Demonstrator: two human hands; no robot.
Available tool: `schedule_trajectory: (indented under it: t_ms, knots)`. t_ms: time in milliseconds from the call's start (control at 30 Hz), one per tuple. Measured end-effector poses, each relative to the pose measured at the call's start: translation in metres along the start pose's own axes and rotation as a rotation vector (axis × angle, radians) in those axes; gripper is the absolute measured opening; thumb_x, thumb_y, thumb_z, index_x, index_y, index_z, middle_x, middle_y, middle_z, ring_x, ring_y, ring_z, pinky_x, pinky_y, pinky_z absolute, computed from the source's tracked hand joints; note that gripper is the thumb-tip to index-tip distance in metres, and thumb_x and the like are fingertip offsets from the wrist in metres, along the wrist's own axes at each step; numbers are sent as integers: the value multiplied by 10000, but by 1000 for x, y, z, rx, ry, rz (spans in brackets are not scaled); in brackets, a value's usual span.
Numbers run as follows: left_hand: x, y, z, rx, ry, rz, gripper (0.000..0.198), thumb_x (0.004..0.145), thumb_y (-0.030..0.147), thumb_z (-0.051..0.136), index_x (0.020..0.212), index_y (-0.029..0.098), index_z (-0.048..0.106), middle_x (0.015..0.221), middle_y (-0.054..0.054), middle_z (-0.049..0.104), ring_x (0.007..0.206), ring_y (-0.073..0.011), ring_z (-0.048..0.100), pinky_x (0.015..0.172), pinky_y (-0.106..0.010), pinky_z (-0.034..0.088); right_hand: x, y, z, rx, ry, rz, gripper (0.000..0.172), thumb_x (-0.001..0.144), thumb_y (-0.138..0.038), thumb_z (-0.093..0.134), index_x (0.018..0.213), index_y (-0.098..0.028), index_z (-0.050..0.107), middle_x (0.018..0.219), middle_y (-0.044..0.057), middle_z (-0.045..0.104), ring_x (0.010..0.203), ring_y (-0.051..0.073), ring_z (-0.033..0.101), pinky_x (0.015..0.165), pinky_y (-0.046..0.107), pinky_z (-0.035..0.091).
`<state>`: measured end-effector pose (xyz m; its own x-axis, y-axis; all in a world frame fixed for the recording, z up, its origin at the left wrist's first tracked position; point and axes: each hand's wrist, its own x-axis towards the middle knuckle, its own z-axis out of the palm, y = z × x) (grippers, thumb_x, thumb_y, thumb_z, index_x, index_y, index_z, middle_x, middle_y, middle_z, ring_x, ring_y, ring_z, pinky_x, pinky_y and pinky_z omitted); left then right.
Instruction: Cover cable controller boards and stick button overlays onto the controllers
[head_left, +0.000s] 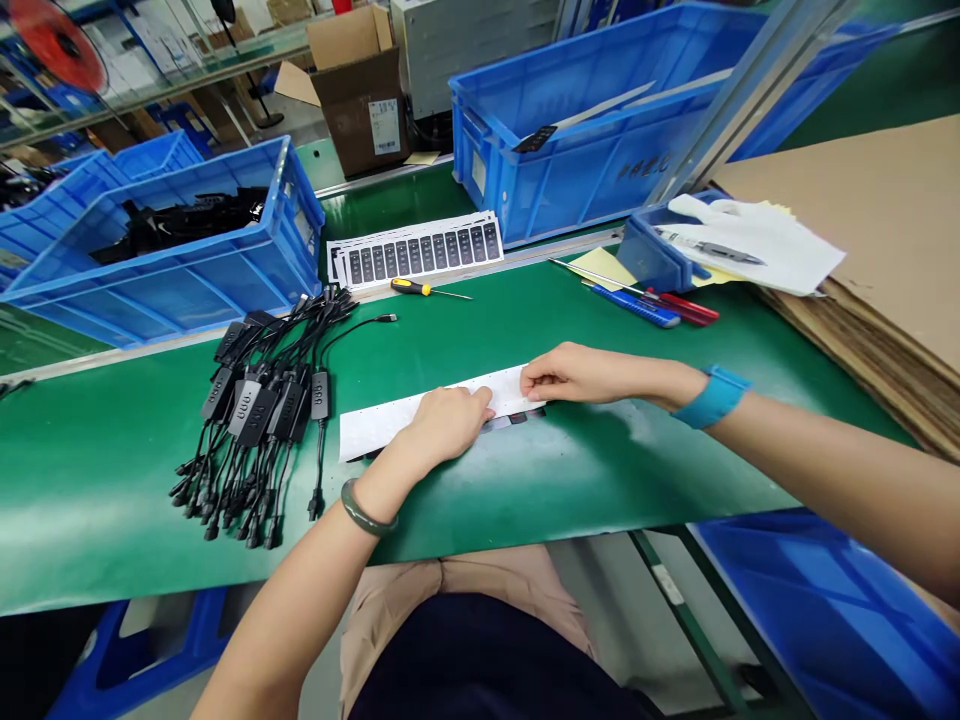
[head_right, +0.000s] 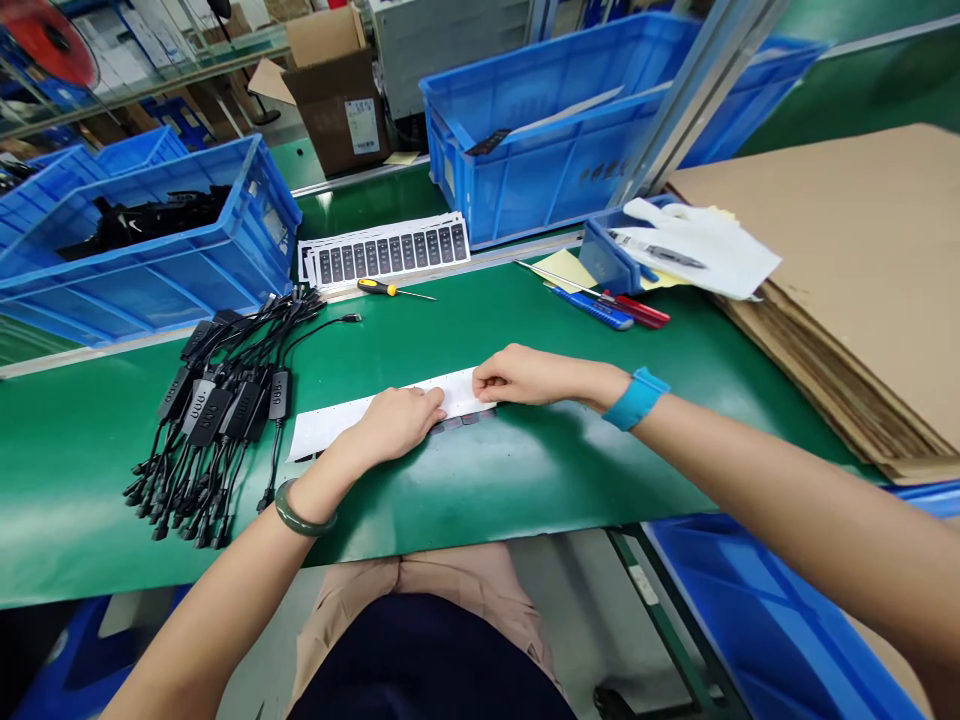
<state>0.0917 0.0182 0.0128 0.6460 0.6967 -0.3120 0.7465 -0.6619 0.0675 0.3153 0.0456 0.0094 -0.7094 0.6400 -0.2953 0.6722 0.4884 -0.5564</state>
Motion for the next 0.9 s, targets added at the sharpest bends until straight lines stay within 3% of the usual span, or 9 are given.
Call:
schedule_trajectory:
  t_ms: [167,300,467,667,767,900]
  knots:
    - [-2,3,-3,-10,16,9,324,996,403,398,1104,160,584,1001,-125,717,908,-284,697,735,-360,532,6,-1,-9,117,-107,68,215,769,-364,564,693,-187,659,599,1,608,545,142,505,541,248,324]
    - [6,16,-5,-33,59,31,421,994,481,385,1109,131,588,1077,-143,678,1037,-276,654,829,-352,521,7,-4,-3,106,-30,108,244,765,-393,579,681,-192,689,567,0,612,515,142,510,529,253,321]
    - [22,21,-5,-72,46,41,338,995,391,438,1097,119,612,1043,-144,687,1022,-287,663,783,-359,535,-3,0,6,292,25,135,297,800,-448,571,812,-189,717,691,28,700,653,182,626,580,242,375]
    - [33,21,-2,-127,6,35,353,1028,323,347,1154,96,587,1035,-153,713,975,-290,688,776,-379,530,2,-4,11,-85,136,-14,279,887,-327,407,717,-185,576,719,81,660,627,192,574,594,282,336]
    - [29,13,-8,-164,-19,46,328,1022,350,379,1150,136,593,1057,-111,717,965,-252,688,778,-337,521,6,0,12,-68,93,-27,317,919,-371,363,746,-198,564,737,79,660,635,202,577,598,288,340]
    - [2,-18,-21,-198,-53,79,246,921,400,605,1051,195,638,1091,-42,696,988,-183,661,812,-244,488,8,3,8,-21,33,-38,304,927,-366,334,745,-212,523,731,61,626,645,206,568,610,291,349]
